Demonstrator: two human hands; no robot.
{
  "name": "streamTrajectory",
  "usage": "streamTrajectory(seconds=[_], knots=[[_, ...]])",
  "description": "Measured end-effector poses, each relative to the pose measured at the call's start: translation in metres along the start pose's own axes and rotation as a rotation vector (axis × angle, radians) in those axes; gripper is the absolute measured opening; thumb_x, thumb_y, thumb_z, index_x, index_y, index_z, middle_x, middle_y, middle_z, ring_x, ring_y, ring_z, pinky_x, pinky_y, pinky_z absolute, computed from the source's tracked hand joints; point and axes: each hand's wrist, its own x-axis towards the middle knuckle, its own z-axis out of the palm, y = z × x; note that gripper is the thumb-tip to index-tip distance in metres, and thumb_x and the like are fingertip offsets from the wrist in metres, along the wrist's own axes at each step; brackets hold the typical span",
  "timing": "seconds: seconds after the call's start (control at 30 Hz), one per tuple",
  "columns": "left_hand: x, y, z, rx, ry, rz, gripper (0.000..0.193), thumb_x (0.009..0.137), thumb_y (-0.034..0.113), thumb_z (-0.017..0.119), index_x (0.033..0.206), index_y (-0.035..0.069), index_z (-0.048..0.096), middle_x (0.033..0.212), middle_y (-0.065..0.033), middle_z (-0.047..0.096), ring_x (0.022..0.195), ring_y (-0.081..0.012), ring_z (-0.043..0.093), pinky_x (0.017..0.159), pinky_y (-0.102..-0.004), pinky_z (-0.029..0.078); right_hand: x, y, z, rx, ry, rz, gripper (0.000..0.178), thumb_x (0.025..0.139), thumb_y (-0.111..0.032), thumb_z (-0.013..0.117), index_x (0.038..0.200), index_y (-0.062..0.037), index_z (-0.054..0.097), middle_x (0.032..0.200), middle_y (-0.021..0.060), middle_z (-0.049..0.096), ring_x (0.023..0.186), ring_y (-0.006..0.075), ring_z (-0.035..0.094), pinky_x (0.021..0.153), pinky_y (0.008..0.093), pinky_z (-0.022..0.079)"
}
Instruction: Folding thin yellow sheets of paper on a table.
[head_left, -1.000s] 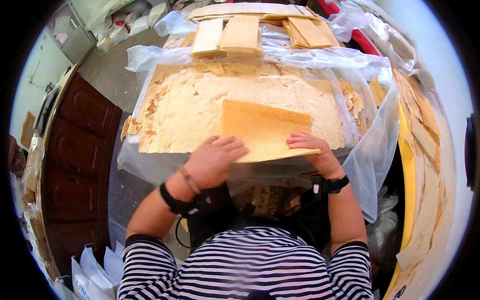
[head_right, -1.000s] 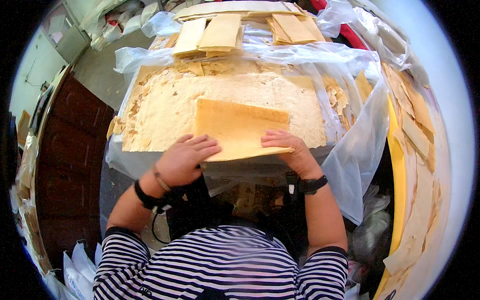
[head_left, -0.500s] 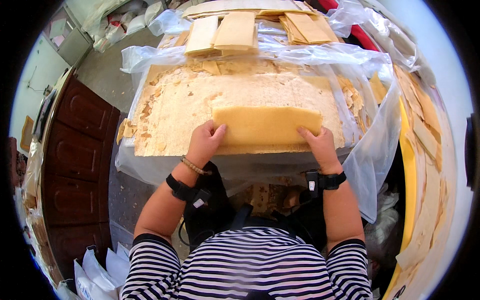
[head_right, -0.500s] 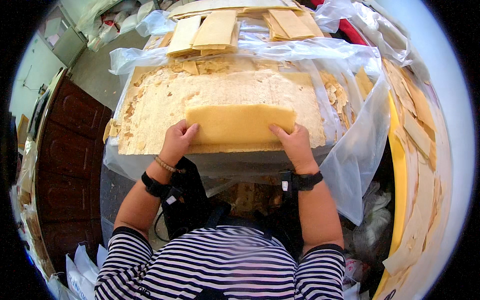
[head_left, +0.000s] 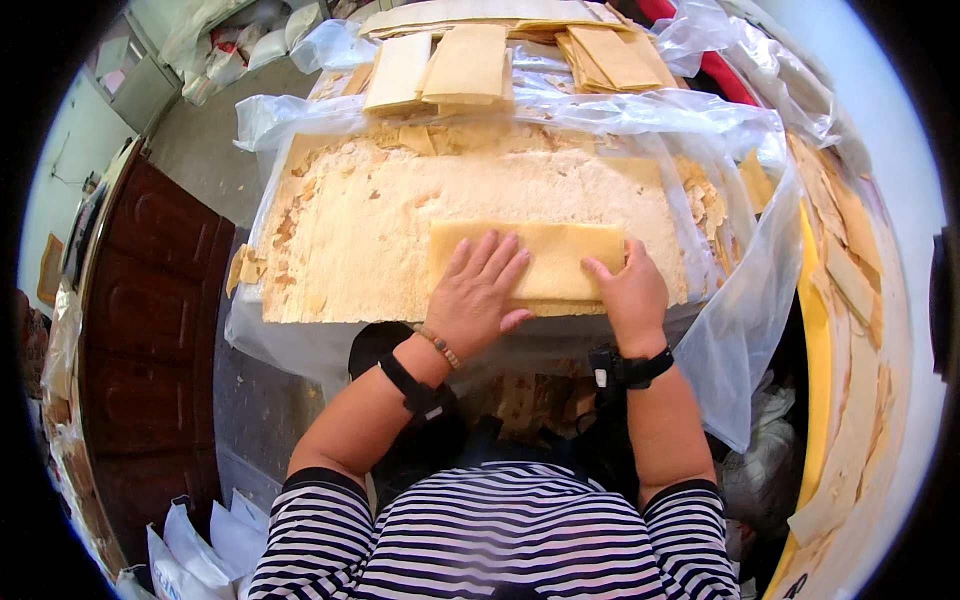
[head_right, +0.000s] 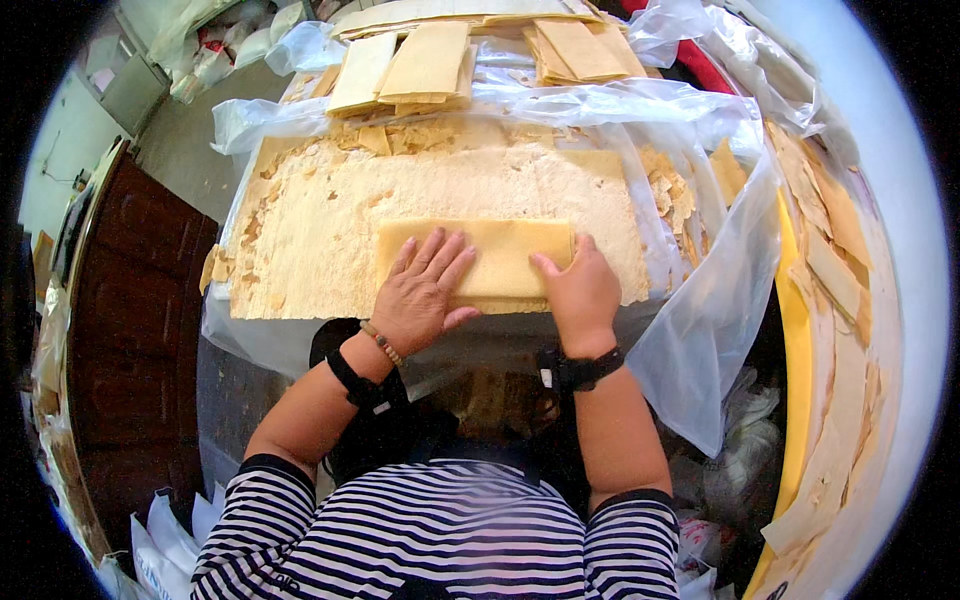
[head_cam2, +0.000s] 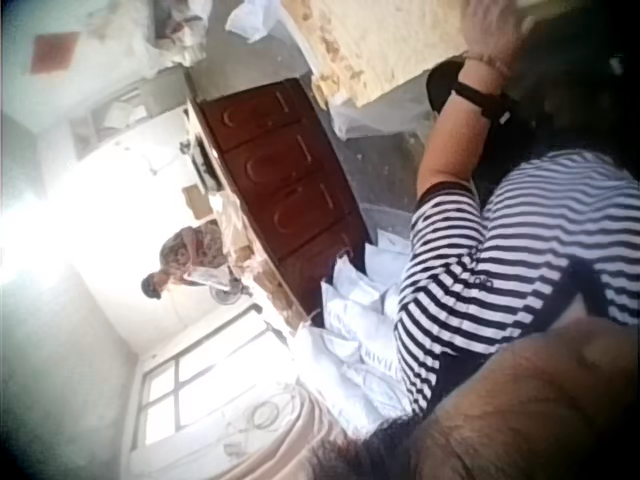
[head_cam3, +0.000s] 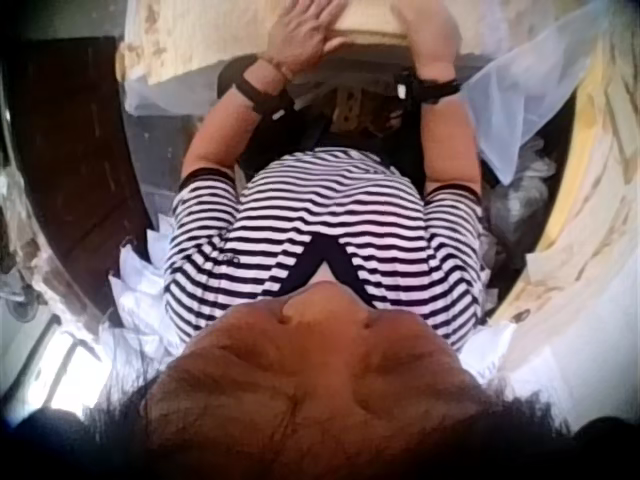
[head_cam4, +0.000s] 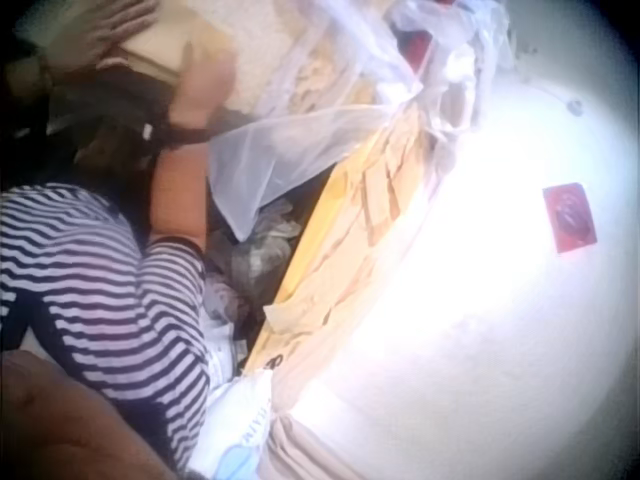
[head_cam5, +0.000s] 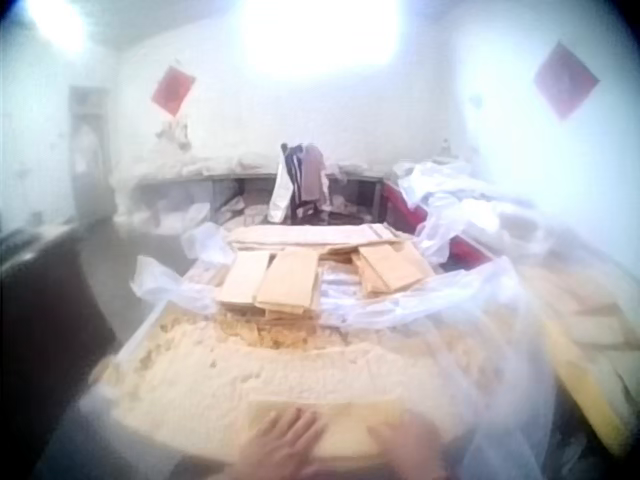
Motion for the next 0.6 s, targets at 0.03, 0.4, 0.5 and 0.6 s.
streamTrajectory(seconds=[0.03, 0.4, 0.5, 0.6], knots=[[-0.001, -0.002, -0.001, 0.013, -0.021, -0.01, 0.082, 0.088, 0.058, 0.063, 0.152, 0.011, 0.04, 0.159, -0.0123, 0.036, 0.15, -0.0343, 0.027, 0.122, -0.0481, 0.018, -0.003, -0.005, 0.003, -0.12, 0.147, -0.067, 0.057, 0.084, -0.036, 0.076, 0.131, -0.0062, 0.063, 0.13, 0.02, 0.064, 0.116, 0.0344, 0.063, 0.095, 0.0413, 0.05], [0.01, -0.036, -0.027, 0.106, -0.09, -0.003, 0.063, 0.089, 0.043, 0.066, 0.14, 0.011, 0.052, 0.149, -0.0151, 0.047, 0.139, -0.0358, 0.043, 0.109, -0.0485, 0.039, 0.008, 0.016, 0.02, -0.211, -0.114, -0.678, 0.078, 0.079, -0.055, 0.073, 0.14, -0.0084, 0.055, 0.152, 0.0137, 0.044, 0.145, 0.039, 0.033, 0.12, 0.0484, 0.026], [0.015, -0.047, -0.031, 0.171, -0.108, 0.241, 0.037, 0.092, 0.012, 0.056, 0.128, 0.007, 0.057, 0.134, -0.0131, 0.06, 0.118, -0.0293, 0.061, 0.086, -0.0358, 0.055, 0.016, 0.024, 0.011, -0.042, -0.148, -0.661, 0.084, 0.078, -0.054, 0.075, 0.143, -0.0066, 0.052, 0.15, 0.0169, 0.046, 0.141, 0.0406, 0.038, 0.118, 0.0486, 0.031], [0.034, -0.064, -0.057, 0.008, -0.094, 0.181, 0.039, 0.092, 0.01, 0.055, 0.13, 0.013, 0.059, 0.121, -0.0113, 0.068, 0.102, -0.028, 0.069, 0.079, -0.037, 0.058, 0.02, 0.037, 0.006, 0.275, -0.124, -0.554, 0.083, 0.083, -0.052, 0.073, 0.146, -0.0042, 0.048, 0.148, 0.0212, 0.048, 0.138, 0.0404, 0.044, 0.116, 0.0469, 0.033]])
